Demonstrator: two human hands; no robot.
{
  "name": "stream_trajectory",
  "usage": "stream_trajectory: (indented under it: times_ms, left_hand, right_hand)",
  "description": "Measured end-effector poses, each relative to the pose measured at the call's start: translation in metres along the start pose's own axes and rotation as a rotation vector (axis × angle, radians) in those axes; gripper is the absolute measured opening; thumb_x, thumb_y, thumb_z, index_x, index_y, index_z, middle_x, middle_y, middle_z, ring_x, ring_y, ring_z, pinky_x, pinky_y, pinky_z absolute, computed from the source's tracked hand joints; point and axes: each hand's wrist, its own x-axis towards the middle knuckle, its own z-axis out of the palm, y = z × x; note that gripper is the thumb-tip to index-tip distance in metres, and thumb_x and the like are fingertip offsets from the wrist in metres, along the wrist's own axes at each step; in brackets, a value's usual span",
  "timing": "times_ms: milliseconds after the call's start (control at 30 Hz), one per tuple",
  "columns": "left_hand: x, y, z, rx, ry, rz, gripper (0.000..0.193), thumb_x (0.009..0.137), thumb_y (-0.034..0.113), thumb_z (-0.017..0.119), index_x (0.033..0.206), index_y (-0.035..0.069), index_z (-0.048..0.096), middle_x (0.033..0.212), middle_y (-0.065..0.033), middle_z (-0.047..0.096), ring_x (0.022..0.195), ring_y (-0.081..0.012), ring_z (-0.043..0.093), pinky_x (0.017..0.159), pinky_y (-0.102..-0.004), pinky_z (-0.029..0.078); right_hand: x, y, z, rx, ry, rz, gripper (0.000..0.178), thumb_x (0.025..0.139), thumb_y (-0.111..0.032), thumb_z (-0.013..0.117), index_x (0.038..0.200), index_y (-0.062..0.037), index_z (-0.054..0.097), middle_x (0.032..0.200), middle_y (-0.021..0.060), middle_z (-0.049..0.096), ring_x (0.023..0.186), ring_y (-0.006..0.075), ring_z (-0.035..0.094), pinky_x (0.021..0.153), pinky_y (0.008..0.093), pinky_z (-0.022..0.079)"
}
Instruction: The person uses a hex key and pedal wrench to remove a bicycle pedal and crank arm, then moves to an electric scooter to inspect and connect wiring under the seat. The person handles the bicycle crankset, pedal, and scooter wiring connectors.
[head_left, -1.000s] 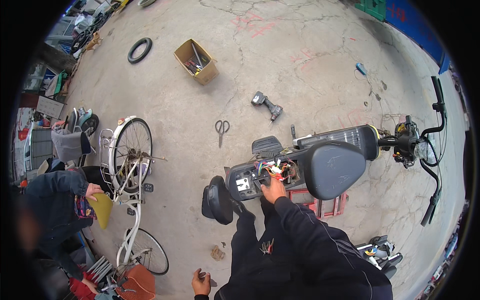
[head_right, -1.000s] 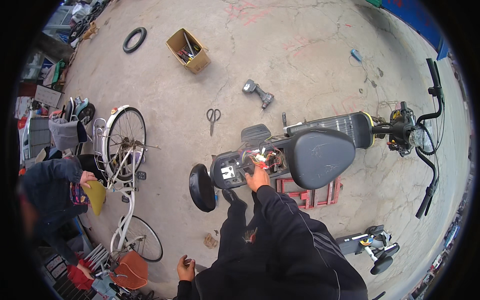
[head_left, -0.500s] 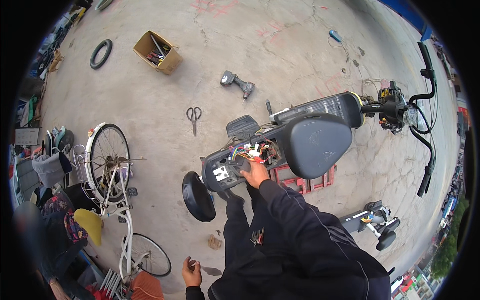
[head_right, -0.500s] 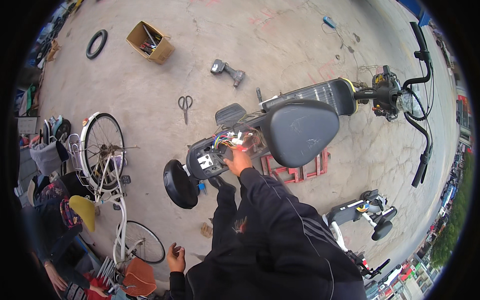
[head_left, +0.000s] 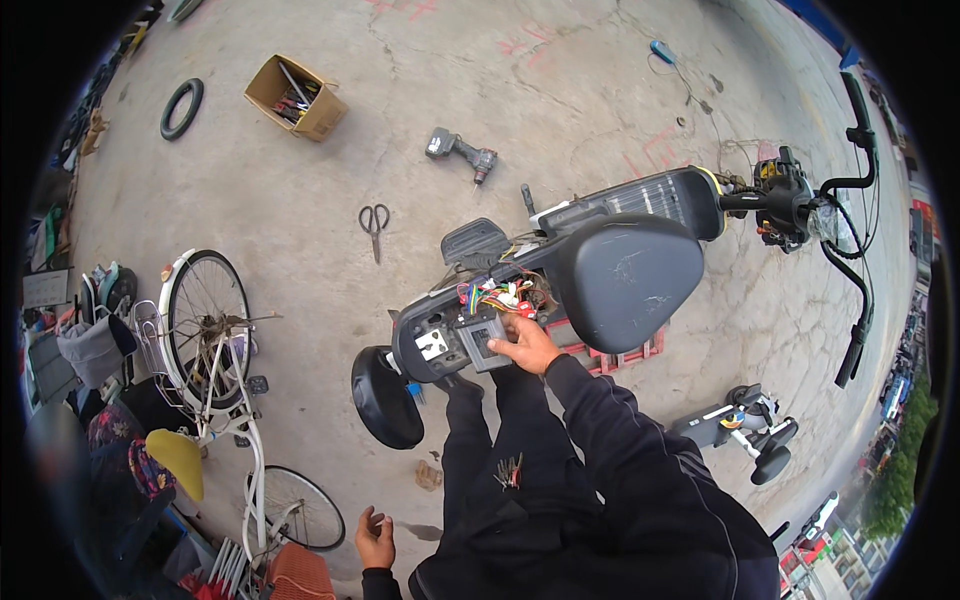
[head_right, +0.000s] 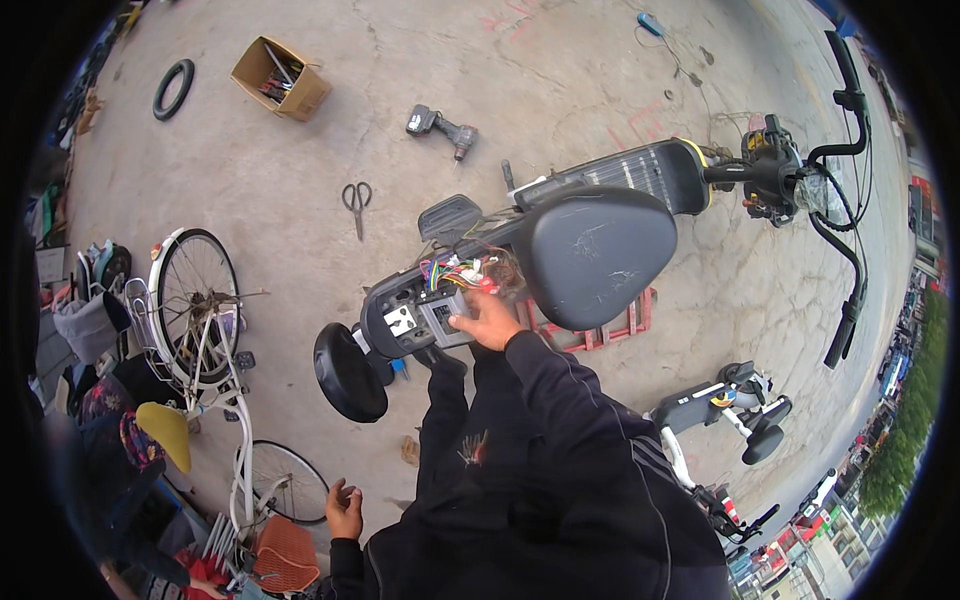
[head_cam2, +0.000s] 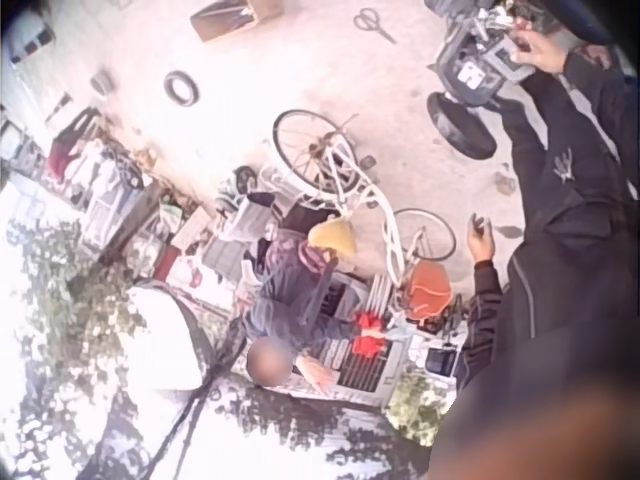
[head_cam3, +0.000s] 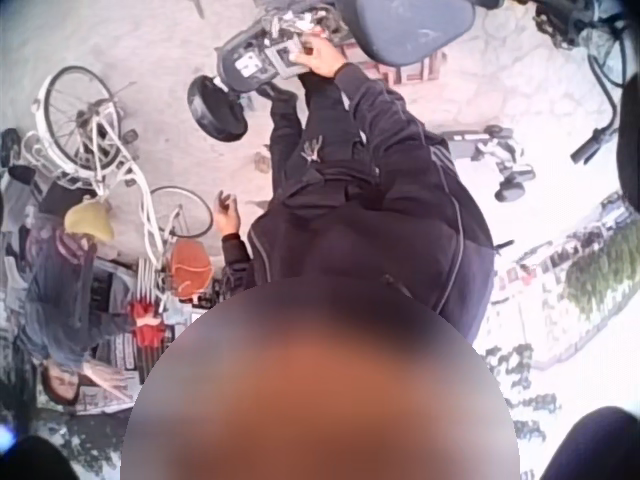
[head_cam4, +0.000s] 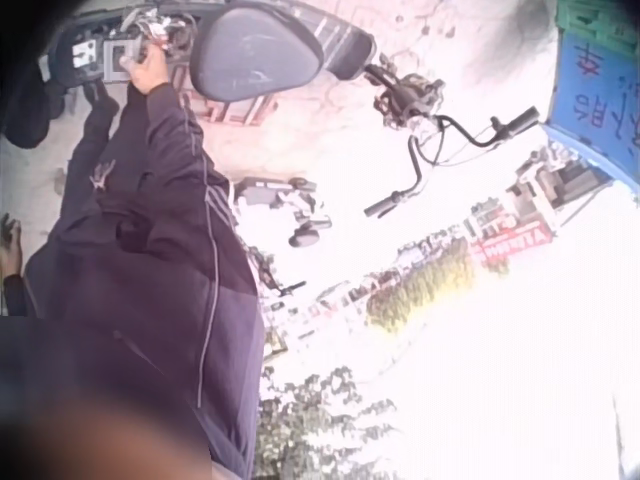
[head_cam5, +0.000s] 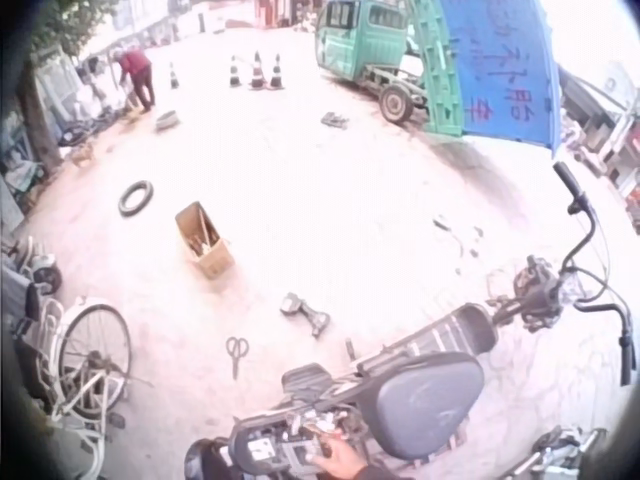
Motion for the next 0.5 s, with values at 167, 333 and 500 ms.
stream_trajectory:
  times_ms: [167, 333, 500]
  left_hand:
    - [0.007, 0.007, 0.008, -0.020, -0.033, 0.014, 0.054, 0.099, 0.015, 0.075, 0.145, -0.004, 0.055, 0.113, -0.0177, 0.074, 0.090, -0.0194, 0.072, 0.079, -0.0326, 0.059]
    - [0.014, 0.014, 0.013, -0.010, -0.066, 0.018, 0.051, 0.100, 0.014, 0.075, 0.144, -0.004, 0.057, 0.113, -0.0176, 0.074, 0.090, -0.0187, 0.072, 0.078, -0.0324, 0.058]
    - [0.015, 0.017, 0.012, -0.007, -0.063, 0.019, 0.049, 0.100, 0.014, 0.075, 0.142, -0.005, 0.058, 0.111, -0.0174, 0.074, 0.090, -0.0189, 0.072, 0.078, -0.0330, 0.058]
  right_hand:
    - [-0.013, -0.020, 0.011, 0.029, 0.130, 0.029, 0.048, 0.097, -0.022, 0.069, 0.133, 0.0077, 0.057, 0.125, 0.0202, 0.069, 0.118, 0.0274, 0.066, 0.103, 0.0379, 0.050]
    - [-0.016, -0.036, 0.039, -0.076, 0.207, 0.049, 0.065, 0.095, -0.044, 0.079, 0.129, 0.0080, 0.062, 0.116, 0.0217, 0.075, 0.108, 0.0263, 0.072, 0.096, 0.0385, 0.054]
    - [-0.015, -0.020, 0.052, -0.225, 0.238, 0.130, 0.072, 0.088, -0.051, 0.085, 0.120, 0.0102, 0.063, 0.108, 0.0230, 0.077, 0.101, 0.0295, 0.076, 0.090, 0.0408, 0.057]
